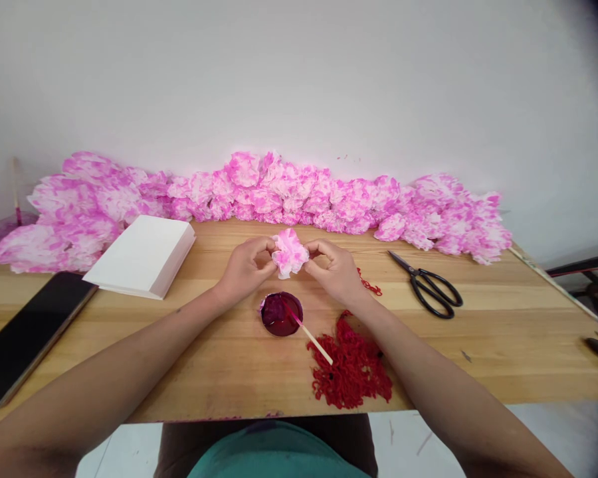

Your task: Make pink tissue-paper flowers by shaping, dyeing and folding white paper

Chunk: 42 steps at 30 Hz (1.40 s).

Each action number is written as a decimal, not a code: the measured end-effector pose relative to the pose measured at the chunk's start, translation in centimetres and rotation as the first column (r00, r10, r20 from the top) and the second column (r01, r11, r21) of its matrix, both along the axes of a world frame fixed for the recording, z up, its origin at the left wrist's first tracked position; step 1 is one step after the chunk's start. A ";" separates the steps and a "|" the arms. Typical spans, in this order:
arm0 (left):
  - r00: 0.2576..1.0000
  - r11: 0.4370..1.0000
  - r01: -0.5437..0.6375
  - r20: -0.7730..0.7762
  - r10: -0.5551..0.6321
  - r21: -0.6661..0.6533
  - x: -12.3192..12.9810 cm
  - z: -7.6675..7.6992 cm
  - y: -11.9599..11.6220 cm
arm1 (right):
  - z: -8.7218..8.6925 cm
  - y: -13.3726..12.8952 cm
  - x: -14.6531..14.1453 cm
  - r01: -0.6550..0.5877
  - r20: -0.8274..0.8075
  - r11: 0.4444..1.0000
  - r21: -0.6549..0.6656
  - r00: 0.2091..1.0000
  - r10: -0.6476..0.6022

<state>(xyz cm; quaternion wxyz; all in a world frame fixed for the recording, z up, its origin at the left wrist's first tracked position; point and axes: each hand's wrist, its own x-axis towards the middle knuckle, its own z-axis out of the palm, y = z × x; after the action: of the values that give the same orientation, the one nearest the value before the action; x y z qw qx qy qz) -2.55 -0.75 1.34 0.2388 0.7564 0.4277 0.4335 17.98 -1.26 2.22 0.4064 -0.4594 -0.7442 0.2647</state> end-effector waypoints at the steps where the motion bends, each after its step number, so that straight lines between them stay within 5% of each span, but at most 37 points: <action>1: 1.000 1.000 0.004 -0.007 -0.004 0.004 0.0 0.0 0.0 | 0.0 0.0 0.0 -0.004 0.010 1.000 0.010 1.000 0.003; 12: 0.999 0.997 0.039 -0.033 -0.036 0.070 0.0 0.2 -0.2 | 0.2 0.1 0.0 -0.043 0.057 0.999 0.001 0.997 0.043; 20: 0.996 0.994 0.021 -0.088 -0.012 0.107 0.0 -0.1 -0.2 | 1.0 -0.1 0.3 -0.114 -0.085 0.986 -0.124 0.991 0.104; 26: 0.994 0.996 0.021 -0.108 -0.012 0.086 0.1 0.0 -0.2 | 1.4 -0.9 -0.2 -0.143 0.026 0.989 0.045 0.990 0.142; 32: 0.993 0.993 0.051 -0.114 -0.039 0.105 0.4 0.0 -0.4 | 1.5 -1.2 -0.7 -0.102 0.103 0.985 0.140 0.991 0.088; 42: 0.999 0.999 0.049 -0.013 -0.049 0.011 0.5 0.7 -0.8 | 0.9 -0.9 -0.8 0.035 -0.018 0.999 0.011 0.999 -0.034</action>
<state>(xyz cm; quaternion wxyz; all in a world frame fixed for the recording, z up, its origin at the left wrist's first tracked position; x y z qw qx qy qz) -2.07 -1.57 2.09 0.2425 0.7707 0.4079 0.4251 17.22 -2.13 3.15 0.4203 -0.4674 -0.7339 0.2574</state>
